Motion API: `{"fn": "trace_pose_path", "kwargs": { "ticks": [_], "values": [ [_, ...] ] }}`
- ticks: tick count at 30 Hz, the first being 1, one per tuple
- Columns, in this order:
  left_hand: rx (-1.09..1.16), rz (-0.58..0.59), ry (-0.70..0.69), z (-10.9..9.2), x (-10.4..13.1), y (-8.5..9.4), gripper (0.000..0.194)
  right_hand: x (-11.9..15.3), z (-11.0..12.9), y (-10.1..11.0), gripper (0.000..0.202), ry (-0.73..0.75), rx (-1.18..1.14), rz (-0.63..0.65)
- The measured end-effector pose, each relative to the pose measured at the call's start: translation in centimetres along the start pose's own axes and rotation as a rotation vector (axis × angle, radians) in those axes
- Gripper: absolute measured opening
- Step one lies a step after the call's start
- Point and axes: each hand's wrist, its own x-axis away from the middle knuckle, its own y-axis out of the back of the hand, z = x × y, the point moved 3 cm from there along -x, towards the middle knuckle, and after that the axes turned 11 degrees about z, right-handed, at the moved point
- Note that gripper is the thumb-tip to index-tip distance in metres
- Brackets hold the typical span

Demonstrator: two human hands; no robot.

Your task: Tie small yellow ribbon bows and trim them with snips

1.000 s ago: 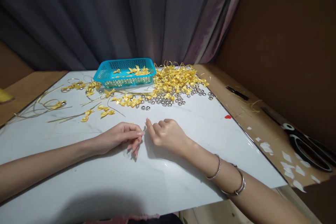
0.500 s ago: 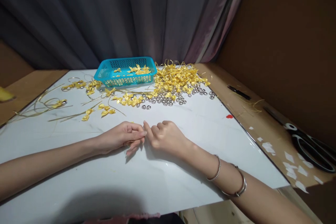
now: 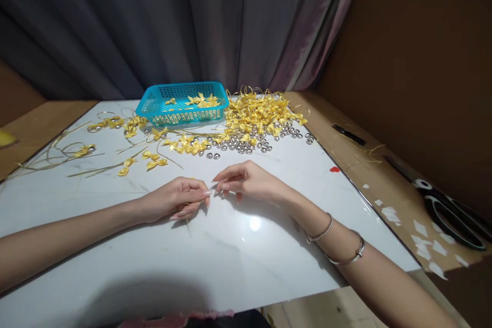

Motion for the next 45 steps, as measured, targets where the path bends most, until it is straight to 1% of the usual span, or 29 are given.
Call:
{"fn": "trace_pose_path", "kwargs": {
  "ticks": [1,3,9,16,23,27,45],
  "values": [
    [0.002,0.003,-0.001,0.0,0.0,0.01,0.022,-0.03,0.06,-0.18,0.02,0.017,-0.041,0.027],
    [0.008,0.007,-0.003,0.02,-0.01,0.04,0.023,-0.04,0.16,-0.42,0.017,0.04,-0.087,0.04],
    [0.035,0.014,-0.008,-0.01,-0.01,0.04,0.021,0.16,0.21,-0.29,0.013,0.022,-0.156,-0.03],
    [0.032,0.015,-0.004,-0.02,0.0,0.05,0.02,0.17,0.18,-0.26,0.011,0.002,-0.191,-0.023],
    [0.018,0.012,0.002,0.01,-0.05,0.09,0.021,0.07,0.09,-0.29,0.011,-0.063,-0.258,0.001],
    [0.018,0.001,0.015,-0.07,-0.01,0.0,0.021,-0.05,-0.26,-0.23,0.016,-0.116,-0.295,0.02],
    [0.003,0.001,0.016,-0.06,-0.03,-0.05,0.021,0.05,-0.2,-0.25,0.017,-0.087,-0.291,0.005]
  ]
}}
